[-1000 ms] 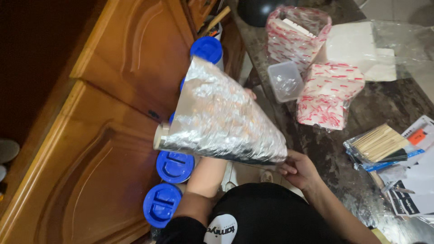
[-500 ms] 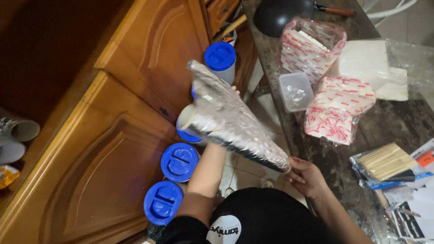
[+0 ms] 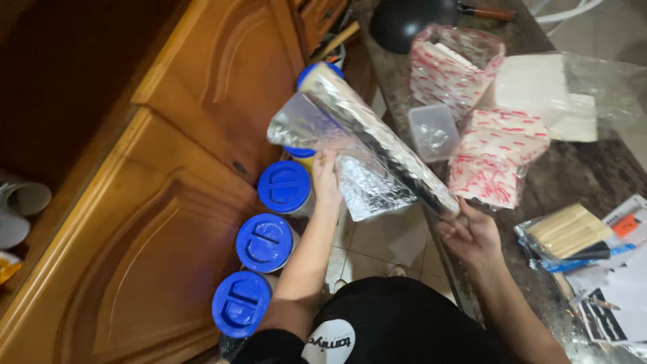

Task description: The person sorts through and organizes various kitchen supplies including aluminum foil rolls, plastic wrap, and bamboo skewers by placing them into a wooden cabinet.

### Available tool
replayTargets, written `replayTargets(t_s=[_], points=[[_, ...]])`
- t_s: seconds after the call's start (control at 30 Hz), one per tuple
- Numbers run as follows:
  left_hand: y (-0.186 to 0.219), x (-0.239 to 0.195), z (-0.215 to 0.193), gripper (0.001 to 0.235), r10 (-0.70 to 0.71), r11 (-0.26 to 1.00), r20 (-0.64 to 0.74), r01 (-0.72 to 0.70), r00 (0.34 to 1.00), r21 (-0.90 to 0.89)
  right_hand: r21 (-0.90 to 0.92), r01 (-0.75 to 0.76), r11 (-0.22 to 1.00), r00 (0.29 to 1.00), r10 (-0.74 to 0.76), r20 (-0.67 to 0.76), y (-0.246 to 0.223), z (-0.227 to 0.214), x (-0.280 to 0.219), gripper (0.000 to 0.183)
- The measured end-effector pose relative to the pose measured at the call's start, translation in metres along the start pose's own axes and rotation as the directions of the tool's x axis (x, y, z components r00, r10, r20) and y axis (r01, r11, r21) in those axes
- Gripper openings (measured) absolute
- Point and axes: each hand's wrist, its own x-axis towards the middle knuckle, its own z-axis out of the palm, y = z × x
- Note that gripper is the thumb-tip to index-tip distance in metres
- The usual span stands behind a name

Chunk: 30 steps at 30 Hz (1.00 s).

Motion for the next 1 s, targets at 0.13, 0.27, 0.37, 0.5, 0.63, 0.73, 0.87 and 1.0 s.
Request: replayTargets(t_s=[0.13,0.27,0.37,0.5,0.63,0.73,0.87,1.0], points=[[0.01,-0.011,0.015,0.024,0.169,0.98,-0.136,-0.153,0.976,0.125,0.017,0.05,0.999,0.991,-0.047,-0.127,0.001,0.029,0.017,0.026],[0.011,-0.011,0.009,0.032,0.379,0.88,-0.238,-0.27,0.894,0.39,0.115,0.01,0.993,0.993,0.003,-0.114,-0.003,0.044,0.024,0.027],[0.007,-0.002,-0.001,0.028,0.393,0.891,-0.285,-0.285,0.874,0.355,0.142,0.014,0.99,0.988,0.009,-0.157,-0.002,0.055,0.025,0.026],[0.001,0.005,-0.014,0.028,0.487,0.826,-0.261,-0.342,0.833,0.449,0.153,-0.008,0.988,0.996,0.022,-0.092,0.006,0.075,0.019,0.025],[-0.018,0.023,-0.043,0.028,0.428,0.819,-0.265,-0.247,0.864,0.518,-0.022,-0.016,1.0,0.995,0.014,-0.097,0.016,0.073,0.021,0.023],[-0.028,0.025,-0.065,0.03,0.324,0.867,-0.28,-0.166,0.903,0.469,-0.107,0.025,0.994,0.996,-0.034,-0.083,0.026,0.065,0.025,0.02],[-0.027,-0.016,-0.044,0.038,0.118,0.957,-0.442,0.017,0.889,0.29,-0.315,0.168,0.934,0.968,-0.216,-0.125,0.036,0.071,0.023,0.013],[0.0,-0.064,0.026,0.042,0.05,0.997,0.028,-0.052,0.998,0.052,-0.252,0.226,0.941,0.974,-0.214,0.074,0.052,0.059,0.024,0.015]])
